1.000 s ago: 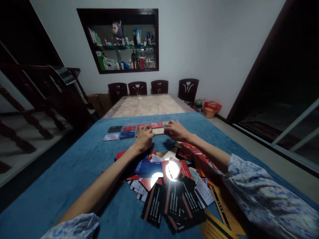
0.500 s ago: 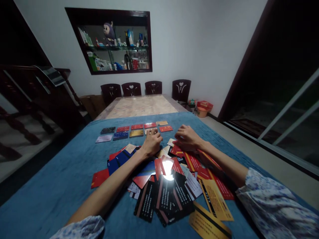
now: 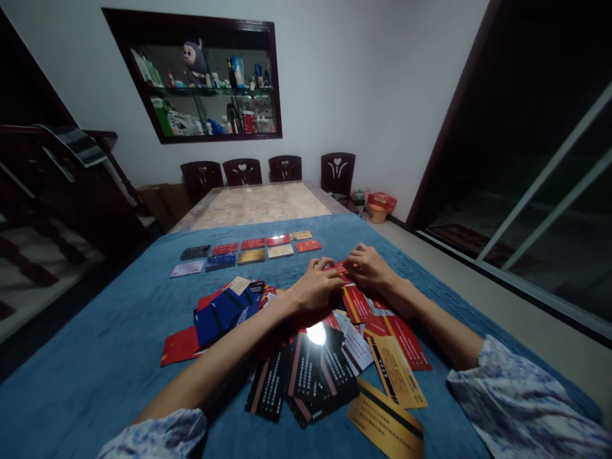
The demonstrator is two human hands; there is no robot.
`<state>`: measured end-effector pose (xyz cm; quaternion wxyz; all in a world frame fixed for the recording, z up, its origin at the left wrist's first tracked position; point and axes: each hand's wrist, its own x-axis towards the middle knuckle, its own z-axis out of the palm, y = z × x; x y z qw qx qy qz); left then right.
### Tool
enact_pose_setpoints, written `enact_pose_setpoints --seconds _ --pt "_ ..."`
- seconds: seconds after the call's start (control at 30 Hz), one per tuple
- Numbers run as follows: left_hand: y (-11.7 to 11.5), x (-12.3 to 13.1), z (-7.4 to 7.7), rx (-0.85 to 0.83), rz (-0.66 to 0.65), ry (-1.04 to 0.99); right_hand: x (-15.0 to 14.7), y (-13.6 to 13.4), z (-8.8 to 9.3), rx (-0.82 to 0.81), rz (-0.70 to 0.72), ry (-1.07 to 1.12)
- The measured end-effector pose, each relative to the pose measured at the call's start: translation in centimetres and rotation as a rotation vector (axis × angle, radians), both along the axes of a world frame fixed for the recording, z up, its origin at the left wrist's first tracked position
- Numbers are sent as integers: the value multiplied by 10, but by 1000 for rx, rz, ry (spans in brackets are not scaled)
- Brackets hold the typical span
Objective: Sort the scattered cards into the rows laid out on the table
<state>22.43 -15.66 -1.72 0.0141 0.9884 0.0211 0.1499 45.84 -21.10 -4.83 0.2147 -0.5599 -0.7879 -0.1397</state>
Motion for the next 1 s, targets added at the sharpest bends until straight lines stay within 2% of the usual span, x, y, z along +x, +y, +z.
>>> enact_pose_setpoints --seconds 0.17,0.3,0.6,0.73,1.0 --pt "-13 7 2 -58 -189 79 5 -4 -4 4 -24 54" --pt "-12 9 0 -31 -226 118 4 -5 -6 11 -21 67" --pt "2 0 -6 55 0 116 3 -11 -5 11 -33 50" --pt "7 0 -10 71 98 135 -2 -15 -2 4 8 81" --pt "13 -1 -11 64 207 160 -17 -25 9 -129 95 104"
